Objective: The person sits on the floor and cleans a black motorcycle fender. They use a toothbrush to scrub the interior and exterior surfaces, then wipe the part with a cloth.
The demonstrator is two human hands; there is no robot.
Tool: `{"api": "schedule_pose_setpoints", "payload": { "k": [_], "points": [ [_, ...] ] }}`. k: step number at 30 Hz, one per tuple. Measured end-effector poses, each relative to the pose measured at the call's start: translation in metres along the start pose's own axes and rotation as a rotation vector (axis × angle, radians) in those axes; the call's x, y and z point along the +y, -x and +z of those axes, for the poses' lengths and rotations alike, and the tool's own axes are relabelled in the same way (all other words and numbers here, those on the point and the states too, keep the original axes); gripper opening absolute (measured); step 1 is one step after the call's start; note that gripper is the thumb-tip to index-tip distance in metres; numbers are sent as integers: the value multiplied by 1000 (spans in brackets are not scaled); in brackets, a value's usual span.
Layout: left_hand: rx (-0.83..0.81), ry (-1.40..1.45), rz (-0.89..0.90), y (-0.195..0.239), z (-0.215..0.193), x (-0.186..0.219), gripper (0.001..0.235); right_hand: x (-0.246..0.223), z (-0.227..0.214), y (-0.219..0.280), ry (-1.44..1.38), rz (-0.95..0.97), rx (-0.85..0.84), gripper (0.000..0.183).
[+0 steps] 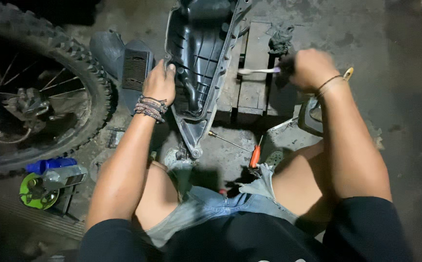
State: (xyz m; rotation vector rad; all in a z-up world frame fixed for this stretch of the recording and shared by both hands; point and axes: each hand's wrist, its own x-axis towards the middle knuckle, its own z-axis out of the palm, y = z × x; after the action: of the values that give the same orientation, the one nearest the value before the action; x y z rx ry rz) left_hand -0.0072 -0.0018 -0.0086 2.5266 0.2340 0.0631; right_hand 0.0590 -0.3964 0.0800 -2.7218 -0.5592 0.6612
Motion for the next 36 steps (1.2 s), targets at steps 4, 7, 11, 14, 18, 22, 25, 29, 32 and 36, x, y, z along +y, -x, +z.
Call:
{"api": "schedule_pose_setpoints", "payload": {
  "k": [4,7,11,14,18,22,25,29,32,36],
  "points": [
    [-24,21,-9,3,-5,3,47,5,-7,7,20,-57,162,33],
    [-27,43,26,3,-5,3,36,-5,-2,3,-92,-147,110,33],
    [-14,20,25,1,-5,0,35,0,-2,-2,57,-30,102,32],
    [-21,37,15,3,-5,3,36,-18,-18,15,-239,-195,155,29],
    [-24,37,36,0,-3,-2,35,-6,0,-2,6,-78,129,34],
    [-10,23,34,1,-6,1,34,-27,-12,10,-23,-82,236,35],
    [-8,12,20,4,-7,4,35,-45,-12,18,-27,-82,162,32],
    [-42,-18,-46,8,-18,19,32,-53,-17,29,303,42,227,39],
    [-21,-34,-53,7,-15,21,43,-49,-8,19,427,35,198,43],
    [-7,-74,-43,2,-7,5,58,-38,-13,25,538,135,48,29]
  ]
}}
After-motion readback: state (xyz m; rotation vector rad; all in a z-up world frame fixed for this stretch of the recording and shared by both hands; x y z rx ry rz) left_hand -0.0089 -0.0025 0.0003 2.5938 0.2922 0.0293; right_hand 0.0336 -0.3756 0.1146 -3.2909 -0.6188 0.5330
